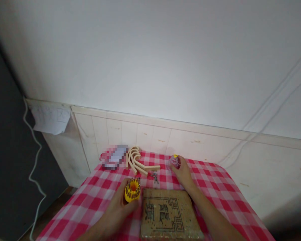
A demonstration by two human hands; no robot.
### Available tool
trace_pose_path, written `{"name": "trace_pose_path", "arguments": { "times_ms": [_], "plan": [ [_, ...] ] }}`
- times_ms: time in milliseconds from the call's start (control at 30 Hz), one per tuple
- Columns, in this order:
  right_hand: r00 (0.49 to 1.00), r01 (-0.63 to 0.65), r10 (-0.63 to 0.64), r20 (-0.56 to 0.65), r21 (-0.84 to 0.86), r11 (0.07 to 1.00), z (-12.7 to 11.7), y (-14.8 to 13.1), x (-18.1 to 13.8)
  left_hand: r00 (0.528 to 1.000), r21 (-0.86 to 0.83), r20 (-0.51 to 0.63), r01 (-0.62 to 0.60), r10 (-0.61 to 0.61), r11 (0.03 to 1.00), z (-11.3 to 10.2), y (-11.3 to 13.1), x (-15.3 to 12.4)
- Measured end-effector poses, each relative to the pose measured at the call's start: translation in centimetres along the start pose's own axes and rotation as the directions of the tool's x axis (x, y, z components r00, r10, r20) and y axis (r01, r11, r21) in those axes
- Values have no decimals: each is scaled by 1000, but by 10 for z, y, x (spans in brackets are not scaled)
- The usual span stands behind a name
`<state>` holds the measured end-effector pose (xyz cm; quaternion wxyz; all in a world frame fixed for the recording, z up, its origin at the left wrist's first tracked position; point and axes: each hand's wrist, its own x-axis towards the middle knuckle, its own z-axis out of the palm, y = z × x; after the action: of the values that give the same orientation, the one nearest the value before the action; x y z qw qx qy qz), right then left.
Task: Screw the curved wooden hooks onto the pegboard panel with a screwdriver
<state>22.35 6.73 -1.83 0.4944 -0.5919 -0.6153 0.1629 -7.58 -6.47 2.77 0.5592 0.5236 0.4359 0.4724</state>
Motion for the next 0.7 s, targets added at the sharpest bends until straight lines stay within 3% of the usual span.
{"name": "trace_pose_path", "arguments": {
  "times_ms": [233,333,400,433,500,700],
  "plan": [
    [998,1,3,62,-72,997,-26,-28,20,987,270,157,-60,17,961,0,13,-7],
    [997,72,-71,14,-151,986,-35,-55,15,994,360,105,-78,43,930,0,5,-6],
    [983,162,-143,117,-181,970,-30,-75,2,995,389,62,-92,74,917,1,-5,-6],
    [939,258,-189,288,-221,941,-24,-84,-6,995,401,43,-102,93,911,2,-10,-5],
    [885,308,-196,422,-216,927,-8,-95,-20,992,414,11,-121,128,902,2,-18,-4],
    [858,290,-125,498,-270,918,24,-93,-29,995,393,-28,-81,100,916,-2,-22,-4]
  ]
}}
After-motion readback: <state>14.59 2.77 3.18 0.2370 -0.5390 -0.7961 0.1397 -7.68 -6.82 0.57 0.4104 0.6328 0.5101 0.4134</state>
